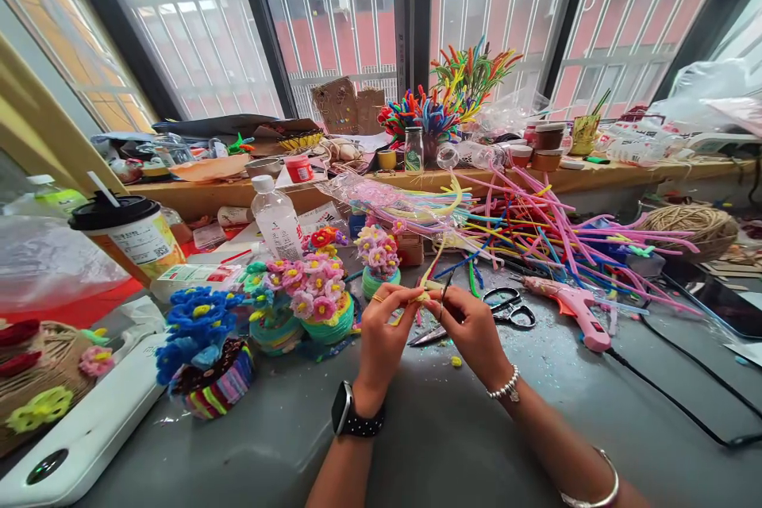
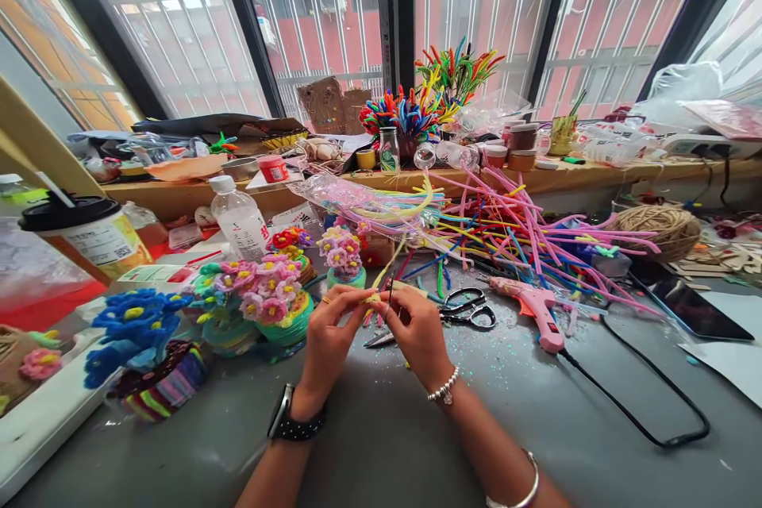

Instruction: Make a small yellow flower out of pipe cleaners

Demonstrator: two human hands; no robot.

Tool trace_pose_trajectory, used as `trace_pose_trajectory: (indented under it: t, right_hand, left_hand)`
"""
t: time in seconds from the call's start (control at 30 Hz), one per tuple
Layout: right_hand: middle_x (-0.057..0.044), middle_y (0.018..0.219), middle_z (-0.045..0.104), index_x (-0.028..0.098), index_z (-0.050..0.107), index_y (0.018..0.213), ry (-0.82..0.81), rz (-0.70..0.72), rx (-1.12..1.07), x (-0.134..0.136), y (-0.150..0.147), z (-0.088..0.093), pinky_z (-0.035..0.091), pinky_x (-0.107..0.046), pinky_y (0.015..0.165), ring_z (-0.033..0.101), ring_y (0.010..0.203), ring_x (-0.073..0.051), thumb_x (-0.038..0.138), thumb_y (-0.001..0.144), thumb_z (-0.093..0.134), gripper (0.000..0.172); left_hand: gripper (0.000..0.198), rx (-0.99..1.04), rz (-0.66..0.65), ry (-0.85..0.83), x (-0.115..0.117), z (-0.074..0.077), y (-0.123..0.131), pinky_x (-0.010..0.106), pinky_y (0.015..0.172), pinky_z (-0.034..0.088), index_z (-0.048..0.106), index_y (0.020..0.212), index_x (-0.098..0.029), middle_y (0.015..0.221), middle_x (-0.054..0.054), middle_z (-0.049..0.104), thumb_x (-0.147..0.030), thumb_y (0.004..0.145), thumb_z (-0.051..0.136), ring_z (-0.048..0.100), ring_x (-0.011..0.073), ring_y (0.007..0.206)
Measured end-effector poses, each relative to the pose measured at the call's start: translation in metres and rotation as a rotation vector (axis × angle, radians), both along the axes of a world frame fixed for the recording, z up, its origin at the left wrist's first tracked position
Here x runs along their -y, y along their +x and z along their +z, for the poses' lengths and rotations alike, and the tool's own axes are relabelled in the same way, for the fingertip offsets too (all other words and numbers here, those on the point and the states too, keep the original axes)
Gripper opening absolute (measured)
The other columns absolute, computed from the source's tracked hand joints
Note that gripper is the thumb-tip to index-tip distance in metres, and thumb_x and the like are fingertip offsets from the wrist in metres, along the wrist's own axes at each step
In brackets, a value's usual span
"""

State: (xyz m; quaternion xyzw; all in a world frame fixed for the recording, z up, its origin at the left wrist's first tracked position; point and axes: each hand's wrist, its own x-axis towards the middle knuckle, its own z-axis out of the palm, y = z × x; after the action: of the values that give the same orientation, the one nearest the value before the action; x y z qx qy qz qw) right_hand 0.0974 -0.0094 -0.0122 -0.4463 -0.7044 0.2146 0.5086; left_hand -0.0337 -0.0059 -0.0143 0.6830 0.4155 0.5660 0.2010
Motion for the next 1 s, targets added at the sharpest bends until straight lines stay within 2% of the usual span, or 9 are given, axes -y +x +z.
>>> trace_pose_trajectory:
  t: [0.13, 0.27, 0.43, 0.57, 0.73, 0.9, 1.0]
  right_hand:
    - [-0.003, 0.066, 0.055, 0.016, 0.06, 0.075, 0.001, -0.012, -0.008, 0.001, -0.002, 0.001, 0.036, -0.023, 0.055, 0.046, 0.061, -0.013, 0.031, 0.08, 0.046, 0.021]
    - [-0.002, 0.062, 0.052, 0.015, 0.06, 0.071, 0.03, -0.061, 0.008, 0.001, -0.002, 0.002, 0.035, -0.023, 0.053, 0.046, 0.058, -0.013, 0.029, 0.078, 0.047, 0.02]
    - [-0.001, 0.061, 0.051, 0.015, 0.061, 0.069, 0.016, -0.053, 0.003, 0.001, -0.001, 0.004, 0.035, -0.023, 0.054, 0.045, 0.057, -0.012, 0.027, 0.078, 0.048, 0.02]
    - [-0.003, 0.069, 0.056, 0.016, 0.062, 0.08, -0.056, 0.029, -0.122, 0.002, 0.002, 0.007, 0.038, -0.023, 0.059, 0.049, 0.064, -0.013, 0.032, 0.078, 0.046, 0.022]
    - [-0.003, 0.071, 0.059, 0.015, 0.062, 0.083, -0.196, 0.016, -0.328, 0.0, 0.006, 0.011, 0.04, -0.023, 0.056, 0.051, 0.064, -0.014, 0.039, 0.076, 0.048, 0.029]
    - [-0.001, 0.066, 0.057, 0.015, 0.061, 0.078, -0.248, 0.059, -0.468, -0.004, 0.008, 0.008, 0.04, -0.022, 0.056, 0.05, 0.062, -0.012, 0.038, 0.073, 0.052, 0.026]
    - [0.0, 0.063, 0.055, 0.014, 0.059, 0.071, -0.271, 0.07, -0.485, -0.005, 0.008, 0.006, 0.038, -0.021, 0.051, 0.046, 0.056, -0.01, 0.039, 0.072, 0.053, 0.026]
  left_hand:
    - [0.018, 0.034, -0.027, -0.09, 0.0, 0.001, -0.001, 0.023, 0.061, 0.046, 0.063, 0.086, -0.019, 0.077, 0.004, 0.058, -0.024, 0.072, 0.053, 0.055, 0.0137, 0.07]
    - [0.019, 0.108, -0.121, -0.157, -0.001, 0.001, -0.001, 0.024, 0.065, 0.046, 0.062, 0.089, -0.018, 0.083, 0.005, 0.06, -0.024, 0.073, 0.052, 0.056, 0.0147, 0.076]
    - [0.015, 0.164, -0.161, -0.163, 0.0, 0.004, 0.002, 0.025, 0.071, 0.045, 0.063, 0.082, -0.017, 0.088, 0.006, 0.058, -0.022, 0.072, 0.053, 0.055, 0.0158, 0.084]
    - [0.014, 0.225, -0.201, -0.198, 0.0, 0.006, 0.001, 0.025, 0.073, 0.045, 0.06, 0.083, -0.017, 0.087, 0.005, 0.059, -0.021, 0.072, 0.053, 0.055, 0.0152, 0.083]
    - [0.014, 0.284, -0.256, -0.281, 0.0, 0.006, -0.001, 0.025, 0.069, 0.045, 0.059, 0.082, -0.016, 0.086, 0.005, 0.059, -0.023, 0.07, 0.054, 0.055, 0.0153, 0.078]
    - [0.011, 0.253, -0.429, -0.387, 0.002, 0.009, -0.001, 0.026, 0.071, 0.042, 0.057, 0.077, -0.016, 0.082, 0.005, 0.056, -0.024, 0.069, 0.055, 0.053, 0.0149, 0.078]
    - [0.015, 0.307, -0.563, -0.504, 0.003, 0.011, -0.001, 0.028, 0.071, 0.043, 0.054, 0.077, -0.016, 0.078, 0.004, 0.054, -0.029, 0.069, 0.055, 0.052, 0.0149, 0.074]
